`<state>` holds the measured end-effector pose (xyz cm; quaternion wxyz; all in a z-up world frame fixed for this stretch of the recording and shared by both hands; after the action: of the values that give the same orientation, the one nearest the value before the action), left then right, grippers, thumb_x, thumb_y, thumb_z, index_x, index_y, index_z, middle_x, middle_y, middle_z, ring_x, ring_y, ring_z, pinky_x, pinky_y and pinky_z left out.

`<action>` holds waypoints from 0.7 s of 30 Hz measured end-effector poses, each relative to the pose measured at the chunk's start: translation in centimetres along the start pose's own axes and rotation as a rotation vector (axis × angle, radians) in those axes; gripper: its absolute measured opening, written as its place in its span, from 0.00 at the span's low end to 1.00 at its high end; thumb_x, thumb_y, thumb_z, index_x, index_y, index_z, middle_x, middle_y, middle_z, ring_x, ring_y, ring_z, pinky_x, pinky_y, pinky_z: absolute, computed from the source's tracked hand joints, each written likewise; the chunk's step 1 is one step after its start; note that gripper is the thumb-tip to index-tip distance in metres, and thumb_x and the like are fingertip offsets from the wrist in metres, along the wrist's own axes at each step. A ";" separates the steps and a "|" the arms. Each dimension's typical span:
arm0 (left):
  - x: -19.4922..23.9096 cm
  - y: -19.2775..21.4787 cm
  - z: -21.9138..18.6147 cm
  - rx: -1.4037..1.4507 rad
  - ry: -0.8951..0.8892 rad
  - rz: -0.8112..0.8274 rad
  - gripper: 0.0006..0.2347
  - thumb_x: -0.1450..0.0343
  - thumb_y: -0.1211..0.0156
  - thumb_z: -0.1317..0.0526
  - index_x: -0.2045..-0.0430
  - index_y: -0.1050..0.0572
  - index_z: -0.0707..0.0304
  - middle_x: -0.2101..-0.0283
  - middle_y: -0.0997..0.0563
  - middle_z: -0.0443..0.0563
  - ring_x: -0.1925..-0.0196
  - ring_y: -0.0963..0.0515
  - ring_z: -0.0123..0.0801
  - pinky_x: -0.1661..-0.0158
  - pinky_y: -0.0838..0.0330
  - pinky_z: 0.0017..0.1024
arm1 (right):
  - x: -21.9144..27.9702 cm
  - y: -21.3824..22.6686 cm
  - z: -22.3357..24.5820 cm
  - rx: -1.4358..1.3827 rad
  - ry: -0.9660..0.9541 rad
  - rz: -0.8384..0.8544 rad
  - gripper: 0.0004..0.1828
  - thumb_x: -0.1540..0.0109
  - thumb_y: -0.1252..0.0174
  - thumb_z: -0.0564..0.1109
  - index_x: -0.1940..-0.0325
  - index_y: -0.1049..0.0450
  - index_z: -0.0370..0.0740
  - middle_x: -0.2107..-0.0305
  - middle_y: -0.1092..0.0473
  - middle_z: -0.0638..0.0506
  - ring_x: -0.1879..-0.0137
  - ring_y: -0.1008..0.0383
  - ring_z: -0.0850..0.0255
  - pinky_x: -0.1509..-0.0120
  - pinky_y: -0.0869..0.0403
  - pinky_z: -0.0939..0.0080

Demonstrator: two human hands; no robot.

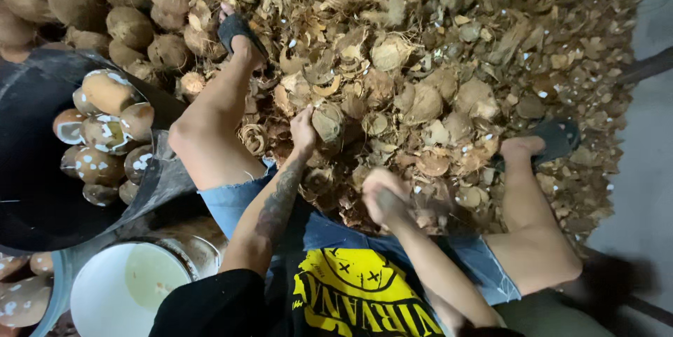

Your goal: The person sits on the ground and uses a machete to peel the husk off a coconut held between their legs. They repeatedly strike the coconut to remove the fibrous outer layer, then place the peeled coconut into a nearby container.

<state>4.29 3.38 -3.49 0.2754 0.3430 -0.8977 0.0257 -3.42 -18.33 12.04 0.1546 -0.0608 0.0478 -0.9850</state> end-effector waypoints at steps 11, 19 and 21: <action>1.1 1.7 0.0 -0.120 -0.133 0.029 0.20 0.33 0.30 0.37 0.72 0.16 0.55 0.69 0.18 0.60 0.58 0.18 0.49 0.49 0.28 0.42 | 1.7 -0.2 -10.6 -0.052 -0.864 -0.059 0.05 0.54 0.43 0.34 0.76 0.32 0.34 0.90 0.38 0.44 0.91 0.35 0.54 0.88 0.32 0.48; 0.6 -0.6 -0.4 -0.120 -0.324 0.202 0.19 0.28 0.35 0.39 0.59 0.16 0.51 0.60 0.16 0.60 0.51 0.18 0.48 0.46 0.27 0.44 | 1.1 0.4 3.3 -0.696 -0.210 0.158 0.07 0.44 0.47 0.33 0.69 0.39 0.37 0.87 0.41 0.44 0.88 0.34 0.53 0.86 0.32 0.55; 0.3 0.1 0.6 -0.027 -0.224 0.118 0.20 0.26 0.39 0.39 0.66 0.16 0.56 0.64 0.17 0.59 0.53 0.19 0.45 0.47 0.28 0.42 | 2.2 1.3 5.8 -0.387 0.169 0.197 0.08 0.43 0.46 0.27 0.67 0.37 0.31 0.85 0.34 0.37 0.85 0.25 0.46 0.83 0.27 0.55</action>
<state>3.79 3.11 -3.88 0.1760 0.2864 -0.9417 -0.0089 -4.35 -20.66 17.91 0.2310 -0.0016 0.2541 -0.9392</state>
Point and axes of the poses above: each hand's wrist, its own x-axis away from the middle knuckle, its own y-axis out of the back of the hand, z = x × y, the point moved 6 cm from there along -x, towards the middle knuckle
